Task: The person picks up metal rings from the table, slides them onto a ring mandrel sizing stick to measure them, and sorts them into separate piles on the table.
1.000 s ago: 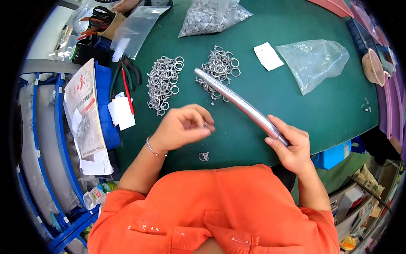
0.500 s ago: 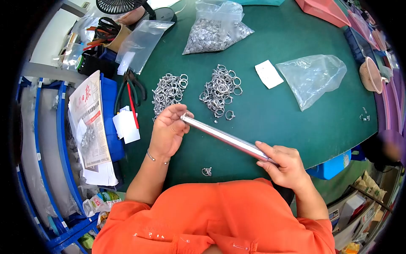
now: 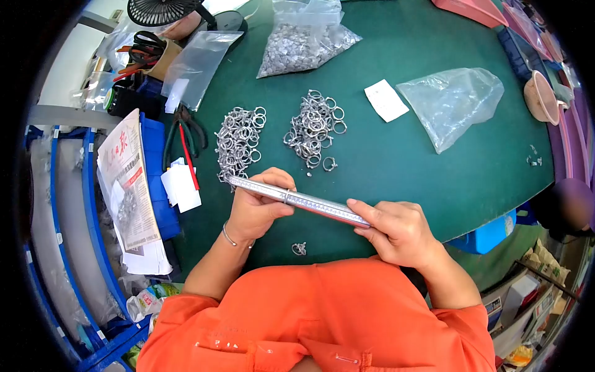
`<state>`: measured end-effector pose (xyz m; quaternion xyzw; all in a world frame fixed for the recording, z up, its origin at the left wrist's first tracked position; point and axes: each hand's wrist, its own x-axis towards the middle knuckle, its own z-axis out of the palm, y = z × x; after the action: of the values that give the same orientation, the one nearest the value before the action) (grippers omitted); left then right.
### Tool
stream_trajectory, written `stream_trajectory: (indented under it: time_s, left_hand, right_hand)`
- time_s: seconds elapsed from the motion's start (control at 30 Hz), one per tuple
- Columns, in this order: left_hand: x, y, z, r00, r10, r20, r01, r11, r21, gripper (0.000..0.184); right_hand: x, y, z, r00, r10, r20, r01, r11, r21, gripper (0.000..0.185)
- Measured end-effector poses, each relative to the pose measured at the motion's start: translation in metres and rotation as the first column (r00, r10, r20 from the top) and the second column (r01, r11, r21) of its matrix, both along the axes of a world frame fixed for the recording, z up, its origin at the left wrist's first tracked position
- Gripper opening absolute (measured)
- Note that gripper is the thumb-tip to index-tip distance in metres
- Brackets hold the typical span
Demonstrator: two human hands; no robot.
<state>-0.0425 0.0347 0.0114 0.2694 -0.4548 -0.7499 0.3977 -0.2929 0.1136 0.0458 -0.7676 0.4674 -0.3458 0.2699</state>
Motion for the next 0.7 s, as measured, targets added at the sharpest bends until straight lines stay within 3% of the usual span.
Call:
stream_trajectory:
  time_s: [0.13,0.17,0.23,0.3,0.33,0.37,0.43,0.53,0.6,0.63,0.67,0.7]
  left_hand:
    - [0.001,0.002,0.009,0.998,0.018,0.062,-0.024,0.995,0.094,0.031]
    - [0.002,0.0,0.013,0.981,0.186,0.047,-0.191,0.961,0.201,0.028]
    - [0.021,-0.02,0.014,0.901,0.428,-0.074,-0.4,0.884,0.243,0.027]
    - [0.04,-0.034,0.007,0.814,0.554,0.175,-0.521,0.83,-0.202,0.027]
    - [0.049,-0.04,0.003,0.722,0.63,0.287,-0.445,0.74,-0.504,0.028]
    - [0.058,-0.043,0.0,0.612,0.658,0.439,-0.357,0.725,-0.589,0.028]
    - [0.062,-0.045,0.005,0.539,0.653,0.532,-0.245,0.726,-0.643,0.029]
    - [0.062,-0.042,0.012,0.418,0.732,0.538,-0.191,0.649,-0.736,0.026]
    - [0.06,-0.036,0.018,0.569,0.686,0.454,0.177,0.436,-0.882,0.024]
    - [0.053,-0.031,0.021,0.674,0.56,0.482,0.198,0.492,-0.848,0.024]
    - [0.044,-0.015,0.029,0.757,0.26,0.599,0.276,0.705,-0.654,0.026]
    - [0.032,-0.004,0.046,0.721,-0.036,0.692,0.48,0.746,-0.462,0.029]
  right_hand:
    - [-0.002,0.007,0.0,0.999,-0.012,0.05,0.006,0.994,0.113,0.044]
    - [-0.003,0.009,-0.001,0.993,-0.052,0.109,0.033,0.985,0.172,0.045]
    - [-0.012,0.013,-0.004,0.988,-0.102,0.112,0.078,0.976,0.202,0.046]
    - [-0.02,0.017,-0.006,0.983,-0.17,0.064,0.149,0.958,0.244,0.046]
    - [-0.021,0.018,-0.006,0.985,-0.158,0.065,0.138,0.96,0.244,0.046]
    - [-0.021,0.019,-0.007,0.981,-0.188,0.04,0.173,0.954,0.246,0.046]
    - [-0.021,0.02,-0.007,0.976,-0.219,0.012,0.209,0.945,0.251,0.046]
    - [-0.018,0.021,-0.004,0.976,-0.215,0.024,0.206,0.957,0.203,0.047]
    - [-0.017,0.022,-0.003,0.976,-0.218,0.014,0.21,0.953,0.221,0.047]
    - [-0.017,0.024,-0.002,0.976,-0.217,0.015,0.208,0.952,0.225,0.047]
    - [-0.017,0.024,-0.002,0.974,-0.225,0.015,0.216,0.95,0.225,0.046]
    - [-0.018,0.027,-0.003,0.974,-0.226,0.005,0.219,0.948,0.229,0.046]
